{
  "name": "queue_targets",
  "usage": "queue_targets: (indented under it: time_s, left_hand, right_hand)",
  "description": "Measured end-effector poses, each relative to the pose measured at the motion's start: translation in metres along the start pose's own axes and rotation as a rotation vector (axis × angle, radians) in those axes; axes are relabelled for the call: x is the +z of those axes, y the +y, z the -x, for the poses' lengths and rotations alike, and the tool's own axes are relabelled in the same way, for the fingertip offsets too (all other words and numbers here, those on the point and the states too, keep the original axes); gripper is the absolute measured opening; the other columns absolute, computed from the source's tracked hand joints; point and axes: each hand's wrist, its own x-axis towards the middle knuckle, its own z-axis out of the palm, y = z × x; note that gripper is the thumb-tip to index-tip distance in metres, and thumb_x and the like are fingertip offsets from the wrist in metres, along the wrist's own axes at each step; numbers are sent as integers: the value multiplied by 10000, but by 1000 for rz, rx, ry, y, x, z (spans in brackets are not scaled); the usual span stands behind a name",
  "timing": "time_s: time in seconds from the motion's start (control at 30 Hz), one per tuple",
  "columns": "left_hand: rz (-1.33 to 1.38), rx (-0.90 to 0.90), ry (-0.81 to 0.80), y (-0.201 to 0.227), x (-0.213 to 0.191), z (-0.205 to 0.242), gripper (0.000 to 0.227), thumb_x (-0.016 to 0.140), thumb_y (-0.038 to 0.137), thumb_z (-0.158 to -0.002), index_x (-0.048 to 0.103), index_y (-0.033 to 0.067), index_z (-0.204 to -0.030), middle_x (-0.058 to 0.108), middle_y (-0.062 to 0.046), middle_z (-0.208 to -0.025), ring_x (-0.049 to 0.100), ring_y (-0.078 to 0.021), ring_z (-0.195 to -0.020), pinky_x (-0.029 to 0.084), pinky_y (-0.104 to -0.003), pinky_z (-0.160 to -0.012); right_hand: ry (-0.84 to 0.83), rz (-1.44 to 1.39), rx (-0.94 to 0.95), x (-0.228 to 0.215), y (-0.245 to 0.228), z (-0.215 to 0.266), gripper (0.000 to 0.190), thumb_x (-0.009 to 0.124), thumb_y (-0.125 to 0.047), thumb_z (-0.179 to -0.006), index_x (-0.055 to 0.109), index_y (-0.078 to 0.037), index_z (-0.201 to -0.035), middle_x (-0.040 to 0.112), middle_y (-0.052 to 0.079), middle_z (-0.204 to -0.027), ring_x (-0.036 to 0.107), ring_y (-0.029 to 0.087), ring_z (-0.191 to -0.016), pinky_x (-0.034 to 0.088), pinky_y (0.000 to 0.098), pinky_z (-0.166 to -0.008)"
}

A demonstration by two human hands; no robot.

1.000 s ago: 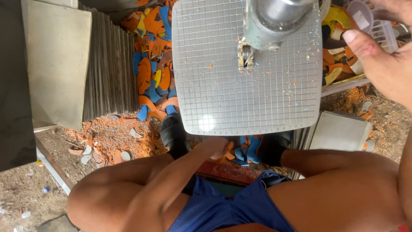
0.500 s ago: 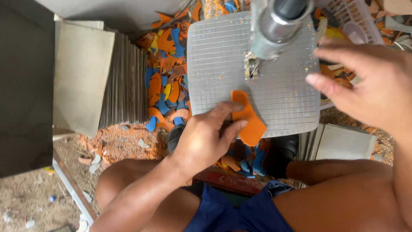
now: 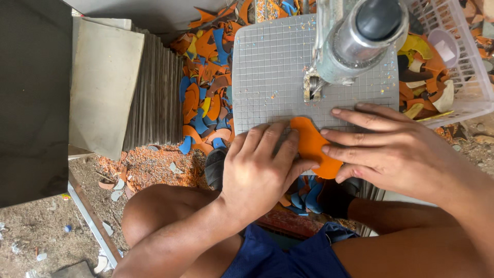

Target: The person uses a vertical cutting machine to trim the edges of small colored sole pieces. They feed blue, brown, and orange pieces one at a time under the blade, guiding them by hand to shape the edges. Cut pieces are placed aside on the floor.

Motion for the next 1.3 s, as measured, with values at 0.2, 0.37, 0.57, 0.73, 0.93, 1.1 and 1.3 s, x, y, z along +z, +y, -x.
queue_targets:
  time_s: [0.2,0.37,0.57,0.73,0.93,1.1,1.3]
  left_hand:
    - [-80,49,7,6,9,-2,650,734,505,-916,706,-89,-1178,663,-271,-1319,640,-375,-1267,499,-482,-1065]
    - [-114,20,13,9,16,-6,710,700,547,-933,706,-122,-1170,662,-315,-1316,627,-398,-1304,461,-519,-1130]
    - [-72,2,37,7,22,-12,775,689,597,-898,708,-145,-1120,682,-347,-1239,653,-418,-1266,469,-516,-1127]
    - [-96,12,58,7,28,-15,781,702,599,-908,710,-152,-1120,692,-349,-1210,668,-426,-1258,492,-501,-1127]
    - [-112,-2,69,7,32,-17,792,699,605,-914,710,-156,-1131,684,-360,-1222,672,-424,-1254,494,-499,-1134]
    - [-100,-10,63,9,32,-20,824,699,630,-888,711,-163,-1110,678,-376,-1224,667,-446,-1242,497,-507,-1119]
    - [-92,-8,64,9,35,-21,821,707,625,-892,712,-167,-1108,674,-382,-1221,666,-452,-1252,498,-510,-1121]
  right_hand:
    - [-14,17,-24,-7,13,-12,305,774,-156,-654,760,-113,-955,740,0,-1229,610,214,-1302,446,458,-1147]
    - [-21,-11,-10,-8,25,-18,350,764,-85,-617,789,-94,-967,752,22,-1184,632,225,-1246,448,468,-1130]
    - [25,-97,-68,-4,40,-19,379,715,-67,-693,762,-94,-1068,736,32,-1243,612,231,-1326,438,470,-1159]
    - [1,-74,-26,-3,45,-18,337,734,-32,-663,783,-77,-993,755,44,-1182,641,219,-1262,497,427,-1051]
    - [-35,-87,10,-6,51,-20,329,747,-36,-662,796,-89,-983,760,21,-1168,652,182,-1242,518,379,-990]
    - [-32,-88,-53,-4,58,-19,409,826,-325,-657,784,-110,-1003,757,-2,-1221,679,156,-1197,540,350,-987]
    - [-51,-133,22,-3,59,-16,373,864,-305,-625,794,-97,-926,778,-1,-1171,746,145,-1027,598,310,-861]
